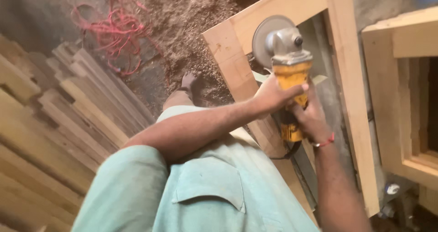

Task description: The person uses a yellow angle grinder to sand the edges and surfaces of a rectangular wooden frame. They move the tool along the frame's length and corners, generating sawdust, and occasionally reposition the frame on the workbench to access different sides.

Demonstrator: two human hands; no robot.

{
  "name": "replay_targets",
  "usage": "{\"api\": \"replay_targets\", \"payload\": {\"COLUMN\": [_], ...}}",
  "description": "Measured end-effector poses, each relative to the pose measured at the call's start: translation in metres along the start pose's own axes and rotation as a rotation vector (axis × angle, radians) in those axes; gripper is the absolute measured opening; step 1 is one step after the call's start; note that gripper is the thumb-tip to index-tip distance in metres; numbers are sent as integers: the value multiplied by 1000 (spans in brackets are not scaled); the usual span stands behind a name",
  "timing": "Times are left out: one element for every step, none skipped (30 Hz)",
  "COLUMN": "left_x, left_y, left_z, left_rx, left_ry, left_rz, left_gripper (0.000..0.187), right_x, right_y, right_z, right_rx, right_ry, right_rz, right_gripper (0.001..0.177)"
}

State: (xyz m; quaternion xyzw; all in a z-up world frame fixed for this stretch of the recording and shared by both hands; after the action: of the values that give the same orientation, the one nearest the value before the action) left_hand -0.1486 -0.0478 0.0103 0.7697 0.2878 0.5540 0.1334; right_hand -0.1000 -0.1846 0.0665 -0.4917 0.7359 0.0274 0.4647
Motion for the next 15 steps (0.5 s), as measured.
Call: {"api": "replay_targets", "payload": {"left_x": [1, 1, 4, 7, 11, 16, 21, 24, 27, 29, 32, 33, 34, 34, 34], "left_y": [1, 1, -3, -7, -13, -23, -32, -42, -51, -61, -69, -75, -82, -87, -87], "left_z": [9, 17, 25, 29, 30, 29, 23, 16, 5, -6, -19, -34, -53, -69, -81], "left_rx": [1, -15, -11, -7, -8, -9, -12, 11, 34, 57, 64, 71, 105, 139, 130], "left_ry": [11, -10, -28, -45, -15, 16, 42, 21, 1, -19, -33, -47, -44, -40, -28], "left_rz": [-9, -14, -21, -29, -58, -87, -116, -106, -98, -90, -111, -131, -128, -125, -132], "left_gripper": [49, 47, 46, 45, 46, 46, 47, 48, 49, 50, 52, 55, 57, 59, 60], "right_x": [1, 0, -3, -8, -15, -23, -31, -39, -47, -55, -61, -65, -66, -69, -70], "right_y": [-3, -3, -1, 1, 5, 11, 20, 28, 35, 43, 54, 66, 77, 85, 92], "right_z": [6, 10, 19, 26, 31, 37, 38, 38, 38, 38, 36, 31, 22, 14, 5], "right_rx": [16, 21, 5, -11, -18, -24, -29, -39, -48, -58, -111, -164, -208, -201, -188], "right_ry": [17, -6, -34, -62, -96, -130, -159, -162, -165, -167, -135, -102, -59, -156, -249], "right_rz": [24, 83, 137, 192, 178, 164, 153, 60, -36, -131, -95, -59, -17, -54, -91], "right_gripper": [81, 79, 78, 76, 79, 81, 84, 84, 84, 84, 86, 88, 90, 90, 89]}}
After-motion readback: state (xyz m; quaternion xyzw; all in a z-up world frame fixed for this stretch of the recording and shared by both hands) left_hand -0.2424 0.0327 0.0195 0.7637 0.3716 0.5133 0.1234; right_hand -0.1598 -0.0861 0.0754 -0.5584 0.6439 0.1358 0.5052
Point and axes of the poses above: each hand's wrist, its own z-axis towards the middle knuckle, its own y-axis out of the palm, x = y × z, the point moved 3 cm from there along z, towards the middle knuckle, and after that the axes turned 1 degree about -x, right-handed, at the moved point
